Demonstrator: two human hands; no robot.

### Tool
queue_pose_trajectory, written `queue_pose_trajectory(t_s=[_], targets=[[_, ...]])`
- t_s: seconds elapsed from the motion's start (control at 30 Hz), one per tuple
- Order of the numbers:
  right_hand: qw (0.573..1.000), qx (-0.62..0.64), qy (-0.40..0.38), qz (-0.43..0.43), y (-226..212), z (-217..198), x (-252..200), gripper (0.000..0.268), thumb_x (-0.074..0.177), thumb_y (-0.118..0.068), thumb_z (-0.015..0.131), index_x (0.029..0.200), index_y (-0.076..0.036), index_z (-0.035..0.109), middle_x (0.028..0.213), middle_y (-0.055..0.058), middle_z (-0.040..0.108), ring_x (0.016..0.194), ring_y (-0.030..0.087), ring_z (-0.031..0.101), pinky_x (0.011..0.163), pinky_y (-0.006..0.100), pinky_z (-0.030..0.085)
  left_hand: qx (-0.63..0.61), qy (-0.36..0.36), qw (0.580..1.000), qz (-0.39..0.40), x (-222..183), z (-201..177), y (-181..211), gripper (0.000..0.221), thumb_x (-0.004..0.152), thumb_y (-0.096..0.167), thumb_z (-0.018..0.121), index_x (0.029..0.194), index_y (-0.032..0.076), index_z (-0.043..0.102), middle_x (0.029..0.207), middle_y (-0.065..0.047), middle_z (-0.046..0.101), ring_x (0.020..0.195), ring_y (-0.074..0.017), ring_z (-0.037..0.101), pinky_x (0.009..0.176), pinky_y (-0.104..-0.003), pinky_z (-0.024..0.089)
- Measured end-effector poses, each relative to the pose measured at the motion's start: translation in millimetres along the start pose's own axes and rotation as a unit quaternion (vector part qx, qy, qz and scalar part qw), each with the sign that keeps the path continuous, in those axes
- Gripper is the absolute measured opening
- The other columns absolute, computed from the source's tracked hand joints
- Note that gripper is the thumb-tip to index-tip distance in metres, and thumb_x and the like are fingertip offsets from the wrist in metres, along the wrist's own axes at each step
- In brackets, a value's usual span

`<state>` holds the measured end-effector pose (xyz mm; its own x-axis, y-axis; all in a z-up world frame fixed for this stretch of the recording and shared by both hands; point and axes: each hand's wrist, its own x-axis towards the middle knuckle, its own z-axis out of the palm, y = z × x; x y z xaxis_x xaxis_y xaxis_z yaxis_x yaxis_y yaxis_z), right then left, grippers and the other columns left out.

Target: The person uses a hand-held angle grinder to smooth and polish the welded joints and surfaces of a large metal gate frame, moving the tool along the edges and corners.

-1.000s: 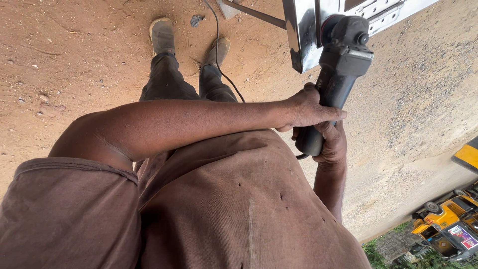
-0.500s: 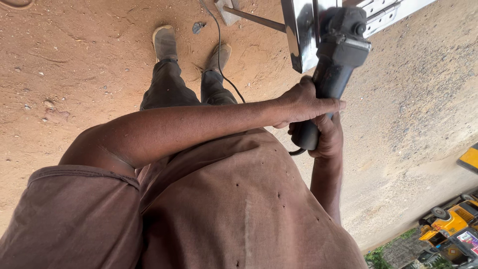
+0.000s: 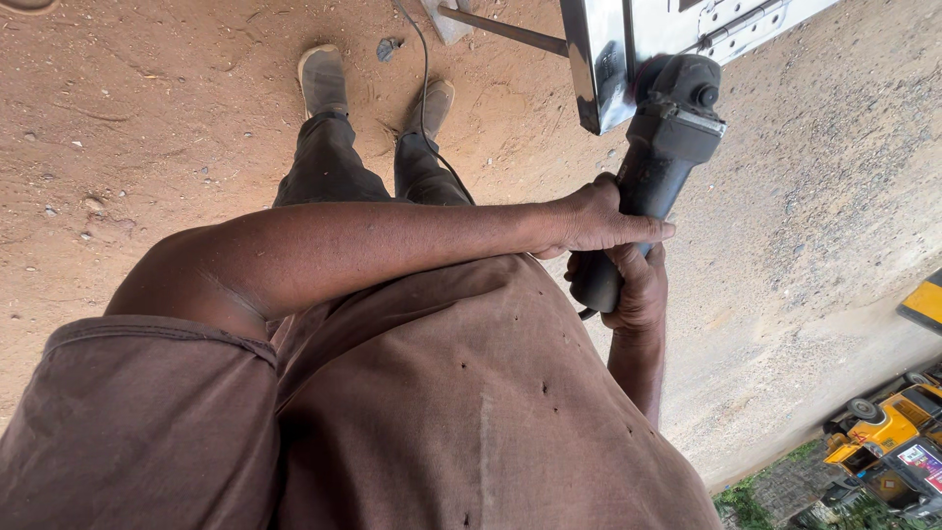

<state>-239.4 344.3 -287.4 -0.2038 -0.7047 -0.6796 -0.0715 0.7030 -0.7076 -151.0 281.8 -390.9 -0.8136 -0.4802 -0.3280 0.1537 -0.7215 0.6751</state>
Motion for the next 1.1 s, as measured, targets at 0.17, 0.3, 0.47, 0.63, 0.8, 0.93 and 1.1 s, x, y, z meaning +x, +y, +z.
queue_pose_trajectory(t_s=[0.17, 0.3, 0.47, 0.63, 0.8, 0.93, 1.1], targets=[[0.996, 0.029, -0.074, -0.037, 1.7, -6.8, 5.3, 0.065, 0.088, -0.044, 0.08, 0.12, 0.007, 0.057, 0.083, 0.014, 0.068, 0.068, 0.024, 0.071, 0.057, 0.035, 0.063, 0.026, 0.033, 0.999, 0.001, -2.9, 8.2, -5.7, 0.103, 0.08, 0.064, 0.07, 0.133, -0.016, 0.034, 0.117, -0.029, 0.06, 0.112, -0.0327, 0.07, 0.089, -0.039, 0.065], [0.996, 0.006, -0.08, -0.041, -5.5, -12.2, 20.8, 0.067, 0.086, -0.042, 0.081, 0.123, 0.009, 0.057, 0.081, 0.017, 0.069, 0.065, 0.025, 0.072, 0.054, 0.034, 0.063, 0.028, 0.052, 0.998, 0.036, 3.8, 5.2, -5.1, 0.101, 0.082, 0.064, 0.066, 0.134, -0.015, 0.03, 0.113, -0.028, 0.057, 0.105, -0.034, 0.073, 0.084, -0.04, 0.071], [0.999, -0.041, 0.005, -0.029, -9.4, -9.6, 20.4, 0.062, 0.09, -0.041, 0.08, 0.117, 0.011, 0.058, 0.08, 0.017, 0.068, 0.065, 0.024, 0.071, 0.053, 0.033, 0.062, -0.032, -0.022, 0.995, 0.089, 27.4, -3.1, -1.4, 0.093, 0.079, 0.063, 0.072, 0.128, -0.013, 0.049, 0.112, -0.028, 0.064, 0.108, -0.0328, 0.073, 0.087, -0.04, 0.066], [0.997, -0.012, -0.064, -0.036, -14.1, -29.5, 29.3, 0.07, 0.085, -0.04, 0.083, 0.128, 0.007, 0.054, 0.088, 0.016, 0.069, 0.07, 0.024, 0.072, 0.056, 0.034, 0.063, 0.009, 0.05, 0.996, 0.074, 37.7, 13.0, -6.1, 0.101, 0.077, 0.067, 0.069, 0.13, -0.013, 0.036, 0.114, -0.029, 0.059, 0.108, -0.0325, 0.072, 0.086, -0.037, 0.068], [0.993, -0.04, -0.103, -0.033, -12.6, -58.8, 38.0, 0.075, 0.082, -0.037, 0.086, 0.133, 0.006, 0.051, 0.09, 0.016, 0.069, 0.07, 0.025, 0.072, 0.057, 0.033, 0.063, 0.034, 0.089, 0.992, 0.086, 44.1, 21.9, -16.2, 0.108, 0.079, 0.071, 0.068, 0.133, -0.016, 0.033, 0.114, -0.027, 0.059, 0.11, -0.0324, 0.072, 0.086, -0.035, 0.066], [0.992, -0.066, -0.098, -0.051, -20.7, -68.0, 53.2, 0.067, 0.085, -0.037, 0.083, 0.124, 0.009, 0.056, 0.083, 0.017, 0.068, 0.067, 0.026, 0.071, 0.055, 0.035, 0.063, -0.014, 0.086, 0.987, 0.131, 64.0, 21.8, -7.0, 0.103, 0.077, 0.07, 0.069, 0.129, -0.014, 0.038, 0.111, -0.028, 0.061, 0.107, -0.0318, 0.072, 0.083, -0.036, 0.069], [0.985, -0.096, -0.125, -0.064, -30.8, -82.5, 71.4, 0.065, 0.086, -0.04, 0.082, 0.119, 0.011, 0.059, 0.08, 0.017, 0.069, 0.065, 0.025, 0.072, 0.054, 0.034, 0.063, -0.04, 0.111, 0.976, 0.183, 84.7, 27.2, -4.4, 0.094, 0.077, 0.068, 0.066, 0.126, -0.011, 0.052, 0.109, -0.029, 0.066, 0.099, -0.0341, 0.078, 0.079, -0.04, 0.072]])
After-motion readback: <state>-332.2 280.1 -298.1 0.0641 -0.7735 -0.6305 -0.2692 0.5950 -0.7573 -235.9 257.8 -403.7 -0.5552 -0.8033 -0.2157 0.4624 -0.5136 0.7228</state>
